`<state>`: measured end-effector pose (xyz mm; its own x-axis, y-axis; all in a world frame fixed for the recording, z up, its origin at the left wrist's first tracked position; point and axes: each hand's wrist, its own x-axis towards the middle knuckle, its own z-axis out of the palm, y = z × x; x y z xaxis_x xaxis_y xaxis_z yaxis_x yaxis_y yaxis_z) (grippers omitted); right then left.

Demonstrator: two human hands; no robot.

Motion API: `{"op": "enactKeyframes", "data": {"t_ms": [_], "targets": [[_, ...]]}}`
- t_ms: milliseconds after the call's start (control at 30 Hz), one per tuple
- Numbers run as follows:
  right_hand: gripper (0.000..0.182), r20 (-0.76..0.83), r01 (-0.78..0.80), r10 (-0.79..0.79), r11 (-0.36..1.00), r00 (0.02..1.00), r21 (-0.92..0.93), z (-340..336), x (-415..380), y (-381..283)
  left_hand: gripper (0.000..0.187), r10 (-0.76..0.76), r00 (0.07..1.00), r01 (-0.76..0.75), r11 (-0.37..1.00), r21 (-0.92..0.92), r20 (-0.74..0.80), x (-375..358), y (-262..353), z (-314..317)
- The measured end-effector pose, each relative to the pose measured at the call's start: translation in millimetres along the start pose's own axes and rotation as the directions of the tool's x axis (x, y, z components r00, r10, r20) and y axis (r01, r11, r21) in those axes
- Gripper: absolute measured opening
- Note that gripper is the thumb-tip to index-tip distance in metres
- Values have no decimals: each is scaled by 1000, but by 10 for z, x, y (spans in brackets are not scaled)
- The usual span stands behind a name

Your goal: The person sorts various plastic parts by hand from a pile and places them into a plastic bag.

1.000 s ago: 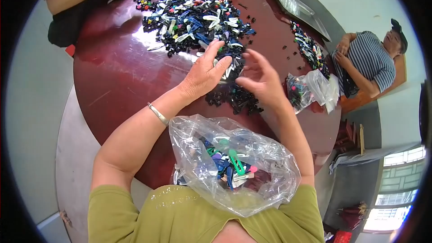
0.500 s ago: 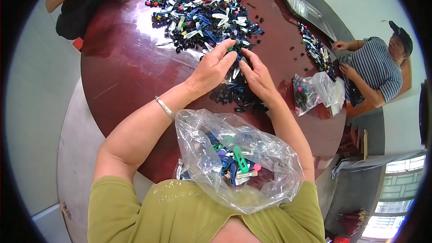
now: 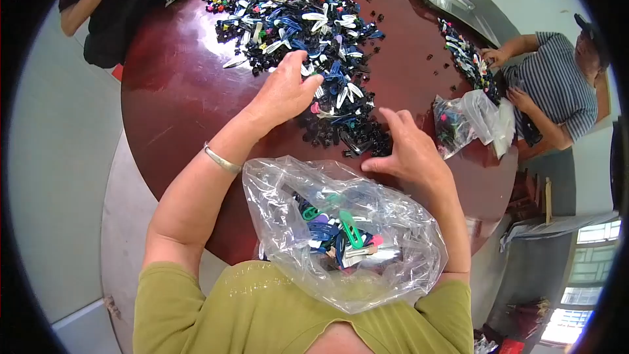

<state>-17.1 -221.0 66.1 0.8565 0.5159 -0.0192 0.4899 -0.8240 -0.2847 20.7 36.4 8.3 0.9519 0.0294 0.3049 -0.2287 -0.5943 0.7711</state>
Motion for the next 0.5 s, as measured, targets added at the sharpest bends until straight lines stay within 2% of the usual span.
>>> {"op": "enactKeyframes", "data": {"t_ms": [100,167,233,300,367,400,500], "targets": [[82,-63,-62,66,996,996,67,164,152,15,49,54,996,-49,996,-74,72,-63,23,74],[77,-143,-74,84,994,986,75,251,270,37,49,-25,986,43,993,-110,162,-48,62,86],[74,-216,-69,82,995,973,66,343,432,75,49,-85,975,135,960,-245,206,-64,251,-20],[69,-233,-79,89,995,968,53,331,536,79,46,-72,983,132,915,-380,167,-15,114,29],[69,-219,-101,107,994,970,35,246,582,67,44,-47,993,82,936,-343,109,46,8,-10],[62,-258,-67,73,997,963,31,217,564,72,41,-46,997,63,958,-279,66,54,42,-62],[53,-214,-42,59,996,975,83,19,462,42,37,-37,999,42,954,-297,24,127,-87,-71]]}}
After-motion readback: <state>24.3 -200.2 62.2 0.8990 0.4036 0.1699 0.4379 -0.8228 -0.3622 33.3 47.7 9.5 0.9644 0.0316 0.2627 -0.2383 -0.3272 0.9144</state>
